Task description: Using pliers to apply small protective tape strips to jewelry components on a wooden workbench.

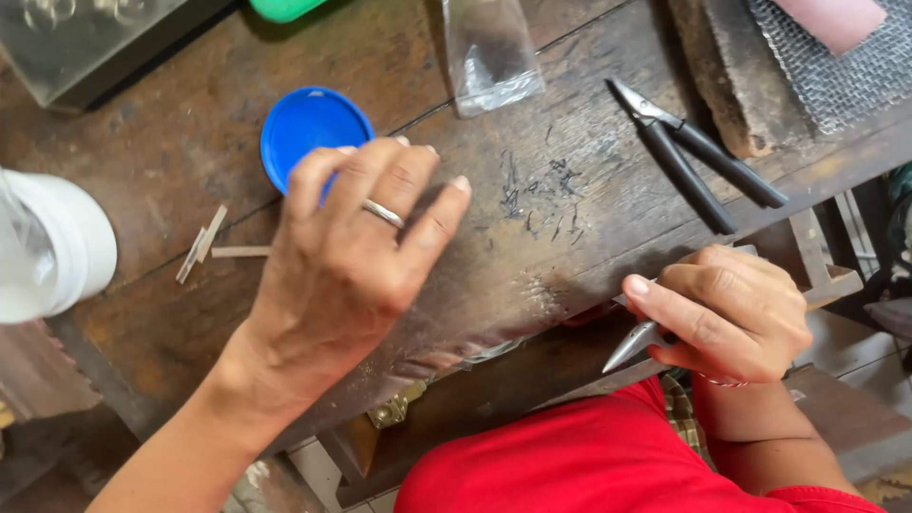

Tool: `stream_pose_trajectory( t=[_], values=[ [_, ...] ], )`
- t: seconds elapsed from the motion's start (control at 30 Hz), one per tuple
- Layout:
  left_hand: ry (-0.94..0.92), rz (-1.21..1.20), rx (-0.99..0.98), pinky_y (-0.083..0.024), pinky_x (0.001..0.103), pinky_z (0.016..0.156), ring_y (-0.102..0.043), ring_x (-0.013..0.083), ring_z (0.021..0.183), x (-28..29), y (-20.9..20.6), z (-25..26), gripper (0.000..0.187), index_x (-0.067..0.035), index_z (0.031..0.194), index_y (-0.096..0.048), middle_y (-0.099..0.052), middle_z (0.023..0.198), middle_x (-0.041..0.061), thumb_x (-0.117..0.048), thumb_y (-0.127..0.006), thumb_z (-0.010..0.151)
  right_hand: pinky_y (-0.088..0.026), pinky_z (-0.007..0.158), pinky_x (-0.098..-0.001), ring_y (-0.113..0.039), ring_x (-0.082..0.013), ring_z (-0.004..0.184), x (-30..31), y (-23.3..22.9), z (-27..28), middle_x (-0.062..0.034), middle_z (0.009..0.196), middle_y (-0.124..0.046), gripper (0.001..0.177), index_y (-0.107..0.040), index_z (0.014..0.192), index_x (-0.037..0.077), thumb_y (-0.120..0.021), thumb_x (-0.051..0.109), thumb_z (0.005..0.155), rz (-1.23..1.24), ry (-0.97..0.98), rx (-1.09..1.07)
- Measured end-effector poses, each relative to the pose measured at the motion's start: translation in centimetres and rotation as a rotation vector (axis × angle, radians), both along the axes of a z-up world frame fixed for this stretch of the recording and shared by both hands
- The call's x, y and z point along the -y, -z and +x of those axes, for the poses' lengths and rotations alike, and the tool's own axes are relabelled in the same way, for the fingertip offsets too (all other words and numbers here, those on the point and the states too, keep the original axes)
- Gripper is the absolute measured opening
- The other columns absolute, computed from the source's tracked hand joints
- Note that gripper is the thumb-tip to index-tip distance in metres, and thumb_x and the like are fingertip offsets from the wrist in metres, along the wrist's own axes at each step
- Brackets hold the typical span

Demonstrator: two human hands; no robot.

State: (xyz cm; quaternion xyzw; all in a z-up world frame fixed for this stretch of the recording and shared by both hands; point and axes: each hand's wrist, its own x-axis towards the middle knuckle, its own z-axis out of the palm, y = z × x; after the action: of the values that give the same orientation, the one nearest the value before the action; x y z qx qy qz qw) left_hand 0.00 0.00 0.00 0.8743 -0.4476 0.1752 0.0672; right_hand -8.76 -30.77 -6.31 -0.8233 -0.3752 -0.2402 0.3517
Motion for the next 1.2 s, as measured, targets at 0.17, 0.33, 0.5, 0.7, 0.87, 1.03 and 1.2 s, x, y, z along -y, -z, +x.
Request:
stream_pose_trajectory(
  t=[0.17,0.33,0.5,0.7,0.87,1.03,1.2],
  values=[
    [0.123,0.048,-0.059,-0.046,0.04,0.088,-0.064,0.0268,0.106,1.4,1.8,-0.2,0.026,-0.014,0.128,-0.068,-0.068,0.117,0.011,-0.005,-0.062,0.104,-0.038,0.05,-0.0351,-0.051,-0.0247,0.054,0.0,-0.8,0.2,-0.0187,0.075,-0.058,0.044,-0.07,0.099,-0.01,-0.046,0.027,0.102,0.016,0.041,-0.043],
    [0.051,0.132,-0.026,-0.042,0.037,0.089,-0.06,0.0203,0.106,3.0,3.0,-0.8,0.034,-0.021,0.139,-0.065,-0.063,0.12,0.002,-0.032,-0.064,0.106,-0.037,0.05,-0.0351,-0.052,-0.0232,0.054,-0.7,-2.1,0.3,-0.018,0.076,-0.058,0.042,-0.071,0.099,-0.007,-0.043,0.025,0.102,0.014,0.076,-0.1],
    [0.117,0.173,-0.183,-0.036,0.041,0.094,-0.05,0.0234,0.119,5.0,2.4,-1.3,0.076,-0.029,0.146,-0.058,-0.052,0.136,0.004,-0.075,-0.073,0.087,-0.039,0.052,-0.0353,-0.054,-0.0238,0.057,-0.5,-2.3,0.2,-0.0178,0.079,-0.059,0.041,-0.071,0.103,-0.005,-0.043,0.024,0.103,-0.016,0.046,-0.162],
    [0.037,0.242,-0.125,-0.033,0.041,0.088,-0.047,0.0247,0.117,5.2,2.9,0.1,0.087,-0.029,0.148,-0.06,-0.051,0.134,0.005,-0.084,-0.07,0.081,-0.039,0.052,-0.0349,-0.056,-0.0231,0.058,-0.5,-2.2,0.3,-0.0158,0.076,-0.059,0.04,-0.071,0.102,-0.005,-0.043,0.023,0.103,0.012,0.054,-0.16],
    [0.031,0.048,-0.252,-0.04,0.047,0.088,-0.054,0.0315,0.114,4.5,1.6,1.6,0.068,-0.015,0.139,-0.065,-0.056,0.129,0.012,-0.068,-0.044,0.102,-0.041,0.054,-0.0356,-0.058,-0.0237,0.061,-0.6,-3.1,0.2,-0.0145,0.079,-0.06,0.036,-0.071,0.105,-0.004,-0.045,0.02,0.102,-0.003,0.067,-0.222],
    [0.016,0.013,-0.272,-0.041,0.05,0.085,-0.055,0.035,0.113,4.2,1.4,1.8,0.066,-0.013,0.136,-0.065,-0.057,0.128,0.015,-0.066,-0.044,0.103,-0.041,0.054,-0.0354,-0.058,-0.0233,0.06,-0.5,-2.7,0.3,-0.0146,0.08,-0.061,0.032,-0.071,0.105,-0.004,-0.047,0.017,0.101,0.011,0.06,-0.202],
    [0.109,0.064,-0.207,-0.034,0.043,0.082,-0.052,0.0272,0.11,4.5,1.6,0.3,0.063,-0.015,0.126,-0.072,-0.06,0.124,0.01,-0.069,-0.053,0.101,-0.041,0.053,-0.035,-0.057,-0.0231,0.059,-0.7,-2.7,0.3,-0.0145,0.076,-0.059,0.037,-0.071,0.102,-0.005,-0.045,0.021,0.102,0.028,0.078,-0.177]
  ],
)
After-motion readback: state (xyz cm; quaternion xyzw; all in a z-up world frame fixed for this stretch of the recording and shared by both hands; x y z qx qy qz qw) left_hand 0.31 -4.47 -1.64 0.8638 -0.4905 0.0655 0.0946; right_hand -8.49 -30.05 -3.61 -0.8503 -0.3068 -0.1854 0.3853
